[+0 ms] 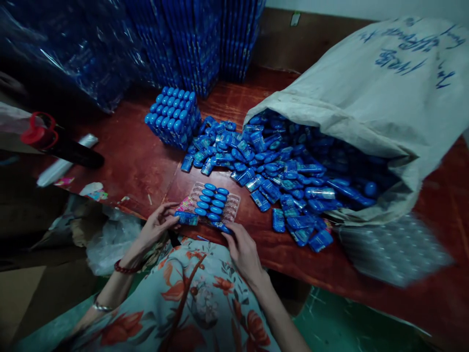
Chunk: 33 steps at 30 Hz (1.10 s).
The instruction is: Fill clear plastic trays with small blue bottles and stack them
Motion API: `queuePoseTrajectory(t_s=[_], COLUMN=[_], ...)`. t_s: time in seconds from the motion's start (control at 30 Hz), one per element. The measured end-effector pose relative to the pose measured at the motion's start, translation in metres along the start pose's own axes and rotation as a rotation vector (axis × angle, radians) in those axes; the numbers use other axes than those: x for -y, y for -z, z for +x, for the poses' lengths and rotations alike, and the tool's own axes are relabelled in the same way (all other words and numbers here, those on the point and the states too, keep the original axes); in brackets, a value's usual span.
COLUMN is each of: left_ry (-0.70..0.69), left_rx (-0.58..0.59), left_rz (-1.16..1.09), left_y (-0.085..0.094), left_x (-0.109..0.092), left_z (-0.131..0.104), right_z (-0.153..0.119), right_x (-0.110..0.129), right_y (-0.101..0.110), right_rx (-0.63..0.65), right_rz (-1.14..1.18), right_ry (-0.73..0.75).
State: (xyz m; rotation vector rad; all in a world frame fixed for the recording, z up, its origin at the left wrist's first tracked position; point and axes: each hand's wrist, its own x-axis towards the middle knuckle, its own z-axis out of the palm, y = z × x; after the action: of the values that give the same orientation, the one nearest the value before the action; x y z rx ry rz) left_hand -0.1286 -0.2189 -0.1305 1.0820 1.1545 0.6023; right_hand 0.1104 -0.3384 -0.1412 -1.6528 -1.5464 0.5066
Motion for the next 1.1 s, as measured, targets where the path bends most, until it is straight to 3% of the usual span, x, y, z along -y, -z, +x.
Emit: queuePoseTrajectory(t_s=[0.1, 0.17, 0.23, 0.33, 0.5, 0.6, 0.8, 0.9, 1.1], left_ry=[-0.093, -0.218, -0.395, -0.670, -0.927, -0.986, -0.993, -0.993, -1.028], left_rx=[-0.054, -0.092, -0.084, 0.042, 0.180, 0.221, 0.463, 0.404, 0.126], left_rz=[0.110, 0.283, 0.454, 0.627, 0.972, 1.115, 1.245, 1.239, 1.110], left_y=[-0.004, -0.006, -0.008, -0.014, -0.023, -0.026, -0.031, -0.031, -0.037], left_x=[0.004, 0.004, 0.002, 0.002, 0.009, 0.005, -0.010, -0.006, -0.008], left_z=[0.004, 0.003, -0.001, -0.008, -0.009, -0.004, 0.008, 0.011, 0.012], right_z=[0.005, 0.009, 0.013, 0.019, 0.025, 0.026, 0.024, 0.024, 0.029], right_x=[0.000, 0.001, 0.004, 0.010, 0.018, 0.024, 0.030, 0.027, 0.018], right_y=[-0.006, -0.007, -0.007, -0.007, -0.004, -0.005, -0.022, -0.023, -0.008], right_rx=[0.064, 0.109, 0.138, 0.173, 0.240, 0.285, 0.256, 0.200, -0.044], right_rz=[-0.178, -0.293, -0.377, -0.440, -0.498, -0.572, -0.631, -0.608, -0.483], right_ry=[0.280, 0.382, 0.412, 0.397, 0.415, 0.432, 0.379, 0.385, 0.320])
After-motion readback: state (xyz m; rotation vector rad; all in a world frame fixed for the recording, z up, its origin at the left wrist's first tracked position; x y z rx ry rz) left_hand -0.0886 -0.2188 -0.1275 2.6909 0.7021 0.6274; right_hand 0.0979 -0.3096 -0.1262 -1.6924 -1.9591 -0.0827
